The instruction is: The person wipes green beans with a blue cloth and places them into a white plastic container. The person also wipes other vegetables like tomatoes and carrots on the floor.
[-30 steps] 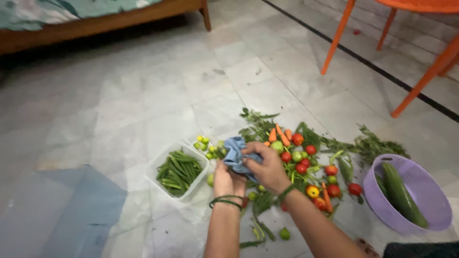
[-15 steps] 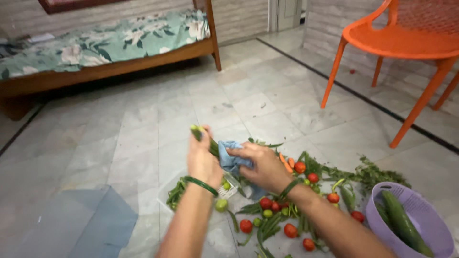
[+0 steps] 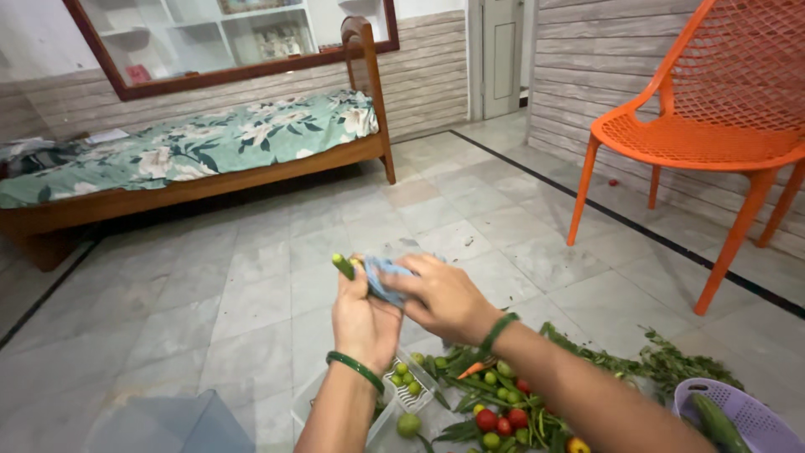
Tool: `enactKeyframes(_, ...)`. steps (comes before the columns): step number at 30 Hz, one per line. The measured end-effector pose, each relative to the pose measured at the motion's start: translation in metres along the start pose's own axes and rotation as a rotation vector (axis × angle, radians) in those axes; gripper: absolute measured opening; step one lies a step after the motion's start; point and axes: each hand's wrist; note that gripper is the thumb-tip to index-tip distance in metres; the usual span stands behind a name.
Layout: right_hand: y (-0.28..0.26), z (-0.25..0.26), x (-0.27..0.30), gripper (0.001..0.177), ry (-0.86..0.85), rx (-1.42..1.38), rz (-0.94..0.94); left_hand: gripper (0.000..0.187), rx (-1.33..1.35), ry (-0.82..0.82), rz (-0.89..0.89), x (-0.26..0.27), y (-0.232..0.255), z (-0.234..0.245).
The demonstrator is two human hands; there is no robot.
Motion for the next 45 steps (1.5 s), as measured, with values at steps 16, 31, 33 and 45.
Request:
enactKeyframes(16,0.042,0.031,0.010,0.052,-0.007,0.029,0.006,0.046,0.107,-0.071,0.034,-0.036,-0.052,-0.034)
enactKeyframes(31,0.125,0.050,0.028,0.032,0.371,-0.517,-0.521,0.033,-0.112,0.018,0.150,-0.074,-0.060,-0.005)
enactKeyframes(33,0.117,0.040,0.020,0.031,0.510,-0.833,-0.680,0.029,-0.117,0.025,0.153,-0.075,-0.075,-0.008)
enactKeyframes(45,0.124,-0.007,0.041,0.046,0.257,-0.473,-0.667,0.022,-0.454,0.117,0.080,-0.063,-0.105,-0.001)
Point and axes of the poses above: each hand's wrist, its own x-axis away from the middle knuckle, its own z-axis out of the back of the hand, y = z × x, and after that the axes turned 10 degrees about z, right-handed
